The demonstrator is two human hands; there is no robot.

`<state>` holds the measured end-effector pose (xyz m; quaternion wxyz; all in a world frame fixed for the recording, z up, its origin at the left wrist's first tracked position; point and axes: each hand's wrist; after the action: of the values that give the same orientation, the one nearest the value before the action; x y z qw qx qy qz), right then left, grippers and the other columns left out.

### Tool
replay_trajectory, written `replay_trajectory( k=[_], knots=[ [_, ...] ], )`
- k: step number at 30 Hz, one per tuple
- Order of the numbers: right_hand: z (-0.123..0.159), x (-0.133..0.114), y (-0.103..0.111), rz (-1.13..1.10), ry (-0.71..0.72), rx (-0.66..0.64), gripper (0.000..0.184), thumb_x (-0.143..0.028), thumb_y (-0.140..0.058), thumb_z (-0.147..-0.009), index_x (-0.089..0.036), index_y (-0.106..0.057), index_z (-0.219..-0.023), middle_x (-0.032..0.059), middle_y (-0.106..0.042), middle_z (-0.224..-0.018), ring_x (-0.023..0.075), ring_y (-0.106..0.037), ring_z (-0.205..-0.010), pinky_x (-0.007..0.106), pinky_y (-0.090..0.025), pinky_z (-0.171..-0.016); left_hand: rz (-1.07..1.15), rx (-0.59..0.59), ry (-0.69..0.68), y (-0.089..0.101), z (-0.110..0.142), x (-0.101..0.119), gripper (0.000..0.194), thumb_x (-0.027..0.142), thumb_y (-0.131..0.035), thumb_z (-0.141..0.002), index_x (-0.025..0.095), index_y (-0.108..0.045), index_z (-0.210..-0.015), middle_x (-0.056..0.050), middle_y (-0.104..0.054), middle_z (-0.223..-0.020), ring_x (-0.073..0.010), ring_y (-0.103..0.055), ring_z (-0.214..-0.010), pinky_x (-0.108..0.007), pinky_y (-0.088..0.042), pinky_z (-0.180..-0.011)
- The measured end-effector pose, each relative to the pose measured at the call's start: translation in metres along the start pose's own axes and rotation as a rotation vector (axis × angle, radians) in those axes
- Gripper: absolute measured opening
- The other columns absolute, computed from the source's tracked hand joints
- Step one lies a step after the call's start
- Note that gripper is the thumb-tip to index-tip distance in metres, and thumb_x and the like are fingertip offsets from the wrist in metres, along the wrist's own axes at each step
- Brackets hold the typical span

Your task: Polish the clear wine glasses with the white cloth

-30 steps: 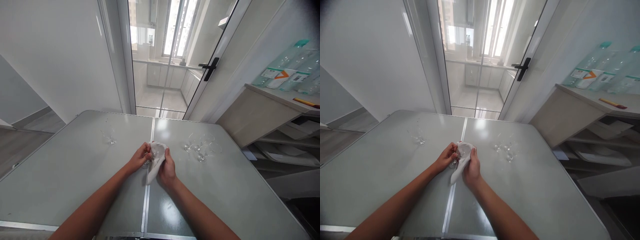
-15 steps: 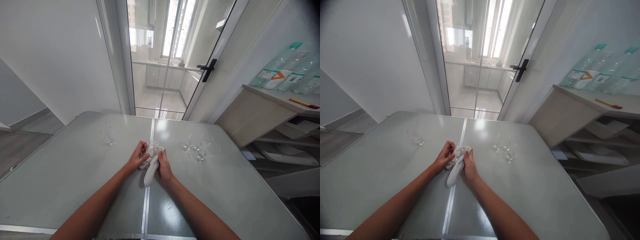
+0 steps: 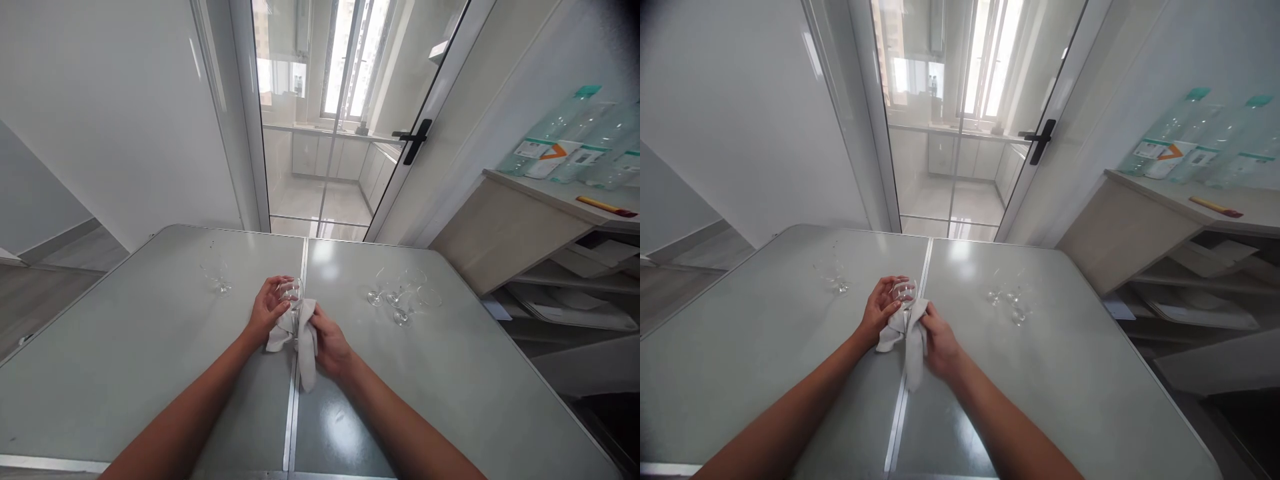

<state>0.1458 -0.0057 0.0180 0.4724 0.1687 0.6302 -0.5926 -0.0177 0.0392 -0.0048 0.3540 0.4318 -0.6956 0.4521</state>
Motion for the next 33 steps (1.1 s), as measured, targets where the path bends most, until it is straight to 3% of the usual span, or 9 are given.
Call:
replay_trajectory(
  k=[3, 8, 13, 16, 20, 23, 25, 28, 33],
  knots=[
    [0.0, 0.001, 0.006, 0.238, 0.114, 0.018, 0.024, -0.04, -0.068, -0.088, -0.027, -0.05, -0.099, -0.0046, -0.06, -0.08, 0.014, -0.053, -0.066, 0.024, -0.042, -0.061, 0.033, -0.028, 0.015, -0.004, 0.001, 0.004, 0.044, 0.033, -0.08, -0.081, 0.024, -0.053, -0.115, -0.013, -0.054, -0.14, -0.031, -0.059, -0.125, -0.042, -0.056, -0.094],
    [-0.002, 0.006, 0.017, 0.98, 0.439, 0.152, 0.01, -0.019, -0.053, -0.09, -0.025, -0.048, -0.095, -0.0033, -0.054, -0.081, 0.0159, -0.05, -0.07, 0.027, -0.038, -0.068, 0.057, -0.063, 0.126, -0.006, 0.002, 0.006, 0.035, 0.03, -0.076, -0.086, 0.024, -0.054, -0.112, -0.013, -0.056, -0.142, -0.033, -0.06, -0.127, -0.051, -0.047, -0.107],
    [-0.002, 0.008, 0.017, 1.361, 0.523, 0.208, 0.02, -0.008, -0.044, -0.085, -0.024, -0.052, -0.096, 0.0022, -0.056, -0.091, 0.0188, -0.051, -0.077, 0.027, -0.036, -0.069, 0.024, -0.041, 0.197, -0.003, 0.002, 0.002, 0.033, 0.034, -0.073, -0.089, 0.025, -0.053, -0.114, -0.012, -0.059, -0.138, -0.0317, -0.064, -0.122, -0.043, -0.054, -0.096],
    [-0.001, 0.006, 0.015, 1.324, 0.509, 0.216, 0.019, -0.011, -0.045, -0.087, -0.025, -0.053, -0.097, 0.0022, -0.057, -0.091, 0.019, -0.051, -0.077, 0.028, -0.036, -0.07, 0.021, -0.034, 0.202, -0.002, 0.002, 0.002, 0.035, 0.034, -0.073, -0.09, 0.026, -0.051, -0.116, -0.012, -0.06, -0.137, -0.0308, -0.064, -0.121, -0.037, -0.056, -0.088],
    [-0.002, -0.002, 0.015, 0.776, 0.296, 0.207, 0.007, -0.031, -0.051, -0.094, -0.026, -0.052, -0.1, -0.0018, -0.058, -0.083, 0.0172, -0.053, -0.073, 0.027, -0.04, -0.07, 0.113, -0.062, 0.189, -0.004, 0.002, 0.007, 0.036, 0.034, -0.072, -0.09, 0.025, -0.051, -0.118, -0.014, -0.059, -0.137, -0.0301, -0.066, -0.118, -0.039, -0.055, -0.09],
    [-0.004, -0.012, 0.019, 0.341, 0.018, 0.076, 0.026, -0.044, -0.061, -0.089, -0.025, -0.053, -0.105, -0.0022, -0.058, -0.081, 0.0158, -0.052, -0.067, 0.026, -0.041, -0.064, 0.191, -0.083, 0.191, -0.005, 0.003, 0.009, 0.036, 0.035, -0.07, -0.092, 0.026, -0.05, -0.12, -0.014, -0.058, -0.139, -0.0303, -0.066, -0.117, -0.04, -0.055, -0.089],
    [-0.004, -0.018, 0.022, 0.24, -0.083, -0.033, 0.036, -0.045, -0.067, -0.084, -0.025, -0.052, -0.109, -0.002, -0.059, -0.083, 0.0155, -0.053, -0.066, 0.026, -0.041, -0.062, 0.204, -0.082, 0.185, -0.006, 0.003, 0.01, 0.037, 0.036, -0.07, -0.092, 0.026, -0.049, -0.121, -0.014, -0.058, -0.14, -0.0304, -0.067, -0.116, -0.04, -0.055, -0.089],
    [-0.002, -0.02, 0.025, 0.455, -0.007, -0.05, 0.033, -0.039, -0.066, -0.084, -0.026, -0.048, -0.109, -0.0026, -0.06, -0.084, 0.0163, -0.054, -0.068, 0.026, -0.043, -0.064, 0.169, -0.06, 0.163, -0.006, 0.004, 0.009, 0.037, 0.036, -0.07, -0.091, 0.026, -0.049, -0.121, -0.014, -0.059, -0.139, -0.0301, -0.067, -0.115, -0.041, -0.055, -0.09],
    [0.001, -0.007, 0.021, 1.178, 0.448, 0.088, 0.029, -0.015, -0.052, -0.082, -0.025, -0.049, -0.109, 0.0039, -0.062, -0.098, 0.0225, -0.057, -0.087, 0.032, -0.042, -0.076, 0.09, -0.03, 0.129, -0.005, 0.004, 0.005, 0.04, 0.034, -0.071, -0.091, 0.027, -0.05, -0.124, -0.012, -0.056, -0.139, -0.0301, -0.062, -0.124, -0.042, -0.053, -0.097]
  ],
)
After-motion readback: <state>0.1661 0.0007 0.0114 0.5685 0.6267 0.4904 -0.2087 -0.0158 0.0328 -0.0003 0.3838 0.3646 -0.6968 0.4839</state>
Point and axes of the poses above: each hand's wrist, its own z-axis away from the middle knuckle, its own y-axis out of the back of the hand, x = y × z
